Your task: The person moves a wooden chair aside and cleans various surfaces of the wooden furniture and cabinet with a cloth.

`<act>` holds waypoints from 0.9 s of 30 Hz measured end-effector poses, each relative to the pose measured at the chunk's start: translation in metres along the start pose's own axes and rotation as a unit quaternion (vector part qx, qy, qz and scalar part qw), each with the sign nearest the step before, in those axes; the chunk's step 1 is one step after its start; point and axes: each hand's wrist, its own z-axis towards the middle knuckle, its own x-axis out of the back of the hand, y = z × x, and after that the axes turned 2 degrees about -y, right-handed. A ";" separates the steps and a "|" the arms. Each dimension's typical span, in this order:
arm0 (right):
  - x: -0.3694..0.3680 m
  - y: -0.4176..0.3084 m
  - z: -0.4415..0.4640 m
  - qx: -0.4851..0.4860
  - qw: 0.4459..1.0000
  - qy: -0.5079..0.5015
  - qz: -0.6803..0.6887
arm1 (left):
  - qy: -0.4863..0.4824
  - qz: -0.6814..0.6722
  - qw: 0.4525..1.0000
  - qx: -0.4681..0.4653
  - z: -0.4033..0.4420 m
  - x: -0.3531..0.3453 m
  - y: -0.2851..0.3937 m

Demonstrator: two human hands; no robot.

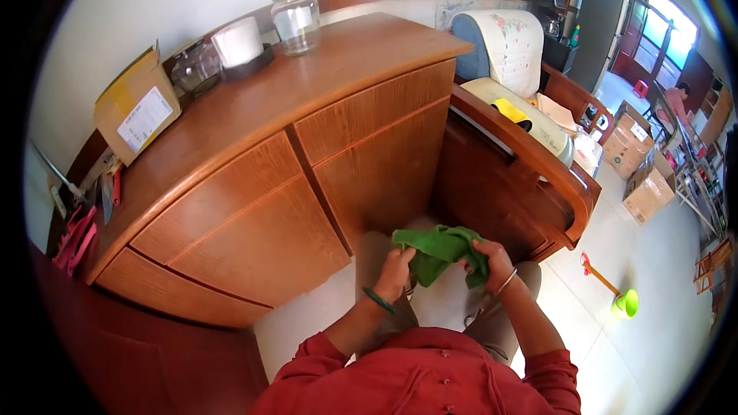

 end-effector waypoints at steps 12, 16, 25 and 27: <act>-0.006 -0.008 0.016 -0.002 0.977 -0.123 0.174 | -0.063 -0.183 0.981 -0.010 -0.007 -0.002 0.074; 0.010 0.030 0.034 -0.013 0.976 -0.076 0.205 | -0.011 -0.213 0.977 0.013 0.001 -0.003 0.062; 0.028 0.039 0.054 -0.061 0.947 -0.160 0.273 | -0.089 0.313 0.945 0.028 0.026 -0.052 0.041; 0.028 0.034 0.073 -0.055 0.909 -0.210 0.357 | -0.150 0.375 0.912 -0.063 0.041 -0.060 0.014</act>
